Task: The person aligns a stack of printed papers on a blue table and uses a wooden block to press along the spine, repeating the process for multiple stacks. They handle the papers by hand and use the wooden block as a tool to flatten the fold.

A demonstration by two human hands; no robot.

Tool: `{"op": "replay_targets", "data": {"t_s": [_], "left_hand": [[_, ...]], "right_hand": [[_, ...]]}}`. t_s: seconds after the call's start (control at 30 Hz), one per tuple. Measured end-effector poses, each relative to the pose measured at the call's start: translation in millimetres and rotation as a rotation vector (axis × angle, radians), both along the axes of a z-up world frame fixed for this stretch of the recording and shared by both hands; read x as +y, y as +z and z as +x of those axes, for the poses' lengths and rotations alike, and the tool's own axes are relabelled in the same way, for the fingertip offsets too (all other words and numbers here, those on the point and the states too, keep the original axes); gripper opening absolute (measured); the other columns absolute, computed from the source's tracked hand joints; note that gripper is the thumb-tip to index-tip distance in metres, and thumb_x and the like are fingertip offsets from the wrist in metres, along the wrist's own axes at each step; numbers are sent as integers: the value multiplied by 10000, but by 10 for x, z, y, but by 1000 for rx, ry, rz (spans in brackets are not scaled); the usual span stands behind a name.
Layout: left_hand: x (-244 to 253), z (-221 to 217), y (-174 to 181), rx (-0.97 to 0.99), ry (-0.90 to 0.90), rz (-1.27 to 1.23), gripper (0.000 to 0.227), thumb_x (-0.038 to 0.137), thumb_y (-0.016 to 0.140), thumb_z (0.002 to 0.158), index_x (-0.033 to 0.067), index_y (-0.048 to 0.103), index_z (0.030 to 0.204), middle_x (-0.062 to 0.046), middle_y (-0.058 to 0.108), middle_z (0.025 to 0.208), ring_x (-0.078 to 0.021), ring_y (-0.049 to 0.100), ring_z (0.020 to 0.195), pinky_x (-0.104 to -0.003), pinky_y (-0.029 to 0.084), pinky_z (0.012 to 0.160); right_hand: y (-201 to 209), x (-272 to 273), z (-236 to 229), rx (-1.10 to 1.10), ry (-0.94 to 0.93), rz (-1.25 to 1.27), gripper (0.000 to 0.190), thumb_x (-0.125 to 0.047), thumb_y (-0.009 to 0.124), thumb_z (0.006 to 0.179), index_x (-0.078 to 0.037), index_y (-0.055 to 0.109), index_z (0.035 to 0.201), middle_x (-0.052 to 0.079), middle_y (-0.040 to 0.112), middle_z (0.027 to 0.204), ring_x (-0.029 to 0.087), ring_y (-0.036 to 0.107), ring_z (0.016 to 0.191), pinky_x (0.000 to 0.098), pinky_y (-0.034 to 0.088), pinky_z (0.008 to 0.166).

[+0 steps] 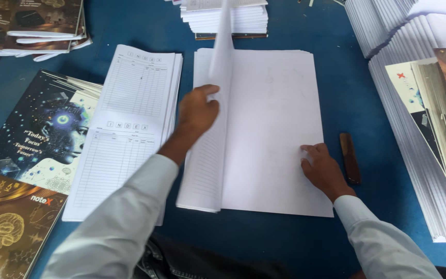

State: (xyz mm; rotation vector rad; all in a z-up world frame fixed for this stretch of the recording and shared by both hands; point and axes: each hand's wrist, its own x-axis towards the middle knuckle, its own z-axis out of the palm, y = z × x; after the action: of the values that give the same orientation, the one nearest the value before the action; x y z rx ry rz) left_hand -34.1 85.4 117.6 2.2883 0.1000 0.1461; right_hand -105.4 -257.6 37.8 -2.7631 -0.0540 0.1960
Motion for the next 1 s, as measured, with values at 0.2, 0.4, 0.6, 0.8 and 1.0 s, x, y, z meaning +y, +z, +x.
{"op": "replay_targets", "data": {"t_s": [0.2,0.4,0.6,0.8,1.0], "left_hand": [[785,-208,58,68,-3,-72,425,62,589,908,152,684,1313,-125,707,1286,-241,708,1094,-316,526,1007],[1394,-404,31,72,72,-216,425,36,591,920,141,683,1322,-161,714,1239,-196,716,900,-285,573,831],[2016,-534,-37,-12,51,-395,430,-16,567,932,96,683,1331,-157,724,1196,-147,698,886,-256,568,803],[2442,-594,-162,121,198,-249,409,-23,568,932,98,706,1298,-124,736,1166,-172,674,884,-294,551,793],[2689,-578,-451,187,286,259,485,-36,634,834,106,713,1291,-189,726,1217,-311,710,1044,-411,541,953]], "right_hand": [[-2,2,-6,-12,12,-9,426,-213,572,964,-107,588,1376,169,497,1405,356,655,1127,424,546,981],[-7,19,-22,-16,-4,2,420,-221,567,965,-113,594,1370,155,507,1392,339,630,1176,415,535,992],[-8,32,-16,6,-23,-8,429,-220,553,970,-108,581,1384,153,493,1412,341,614,1200,408,523,1015],[21,43,-35,14,-24,-12,428,-224,543,980,-109,573,1391,147,500,1380,323,631,1169,402,537,990],[33,53,-36,24,-35,-4,437,-232,549,980,-119,571,1401,137,504,1375,318,650,1129,402,539,994]]}}
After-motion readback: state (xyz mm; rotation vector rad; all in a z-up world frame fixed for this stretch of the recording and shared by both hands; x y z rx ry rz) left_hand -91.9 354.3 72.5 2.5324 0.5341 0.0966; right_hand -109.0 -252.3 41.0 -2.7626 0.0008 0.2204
